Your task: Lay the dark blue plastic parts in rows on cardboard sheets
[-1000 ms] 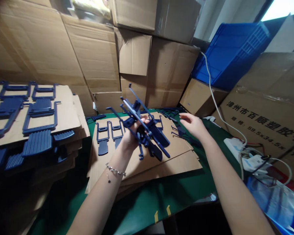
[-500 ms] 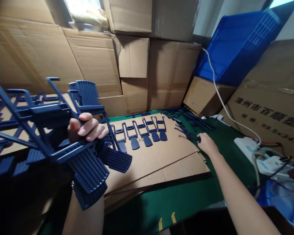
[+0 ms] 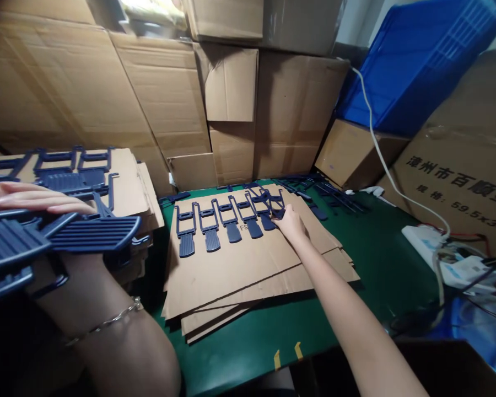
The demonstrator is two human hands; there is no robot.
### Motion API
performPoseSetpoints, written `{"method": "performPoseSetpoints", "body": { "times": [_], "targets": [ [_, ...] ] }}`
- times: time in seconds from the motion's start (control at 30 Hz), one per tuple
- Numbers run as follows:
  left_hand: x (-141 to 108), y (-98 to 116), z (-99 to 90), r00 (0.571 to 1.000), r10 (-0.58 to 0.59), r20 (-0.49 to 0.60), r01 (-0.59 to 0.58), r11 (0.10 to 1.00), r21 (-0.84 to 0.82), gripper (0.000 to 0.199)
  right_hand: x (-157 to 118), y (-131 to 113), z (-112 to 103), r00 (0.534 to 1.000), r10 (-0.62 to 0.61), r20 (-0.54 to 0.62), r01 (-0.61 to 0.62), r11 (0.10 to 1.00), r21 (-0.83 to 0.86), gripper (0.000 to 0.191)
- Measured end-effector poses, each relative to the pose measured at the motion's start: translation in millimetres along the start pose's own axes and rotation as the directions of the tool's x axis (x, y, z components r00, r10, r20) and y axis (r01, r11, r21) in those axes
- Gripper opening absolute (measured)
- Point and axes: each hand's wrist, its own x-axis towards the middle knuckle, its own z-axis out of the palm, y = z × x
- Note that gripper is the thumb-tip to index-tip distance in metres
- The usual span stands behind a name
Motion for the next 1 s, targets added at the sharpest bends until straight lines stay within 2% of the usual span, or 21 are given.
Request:
{"method": "performPoseSetpoints", "body": {
  "times": [0.07,0.17,0.2,0.27,0.33,0.43,0.5,0.57,0.67,0.77,0.83,0.9,1.0],
  "targets": [
    [5,5,0.1,0.993,0.109,0.055,-0.099,0.982,-0.16,0.027,5,-4,5,0.998,0.053,0.015,-0.052,0.997,-0.062,0.046],
    [4,8,8.6,0.974,0.166,-0.156,-0.2,0.952,-0.231,0.03,13,-4,10,0.996,0.085,0.008,-0.084,0.992,-0.096,0.045],
    [3,8,10.2,0.965,0.181,-0.192,-0.226,0.942,-0.248,0.031,17,-3,11,0.996,0.087,0.002,-0.087,0.992,-0.095,0.045],
    [-2,10,7.9,0.976,0.177,-0.13,-0.205,0.945,-0.255,0.03,25,0,15,0.996,0.093,-0.012,-0.094,0.991,-0.093,0.042],
    [-6,13,-0.6,0.986,0.167,0.022,-0.158,0.963,-0.22,0.025,33,5,19,0.997,0.08,-0.018,-0.081,0.993,-0.087,0.041],
    [-13,18,-11.4,0.957,0.224,0.187,-0.201,0.971,-0.134,0.018,42,10,21,0.999,0.035,-0.011,-0.035,0.996,-0.076,0.043],
    [-17,19,-10.3,0.944,0.27,0.192,-0.262,0.963,-0.066,0.017,41,10,18,1.0,0.009,-0.012,-0.01,0.997,-0.074,0.044],
    [-22,19,-4.2,0.943,0.303,0.141,-0.312,0.949,0.046,0.019,33,4,9,0.999,-0.015,-0.049,0.011,0.997,-0.083,0.046],
    [-28,18,2.3,0.92,0.373,0.119,-0.391,0.896,0.211,0.026,3,-15,-8,0.991,-0.074,-0.109,0.057,0.986,-0.158,0.049],
    [-31,16,-1.9,0.866,0.457,0.203,-0.498,0.829,0.256,0.025,-46,-41,-18,0.993,-0.109,-0.033,0.102,0.979,-0.178,0.06],
    [-33,15,-5.8,0.85,0.472,0.236,-0.525,0.798,0.294,0.025,-83,-55,-17,0.989,-0.135,0.061,0.14,0.987,-0.076,0.074],
    [-37,13,-6.3,0.849,0.473,0.237,-0.529,0.772,0.352,0.029,-120,-64,-10,0.971,-0.19,0.146,0.183,0.981,0.056,0.079],
    [-41,13,-1.9,0.834,0.521,0.181,-0.543,0.719,0.434,0.031,-168,-74,7,0.937,-0.328,0.117,0.3,0.932,0.205,0.076]
  ]
}}
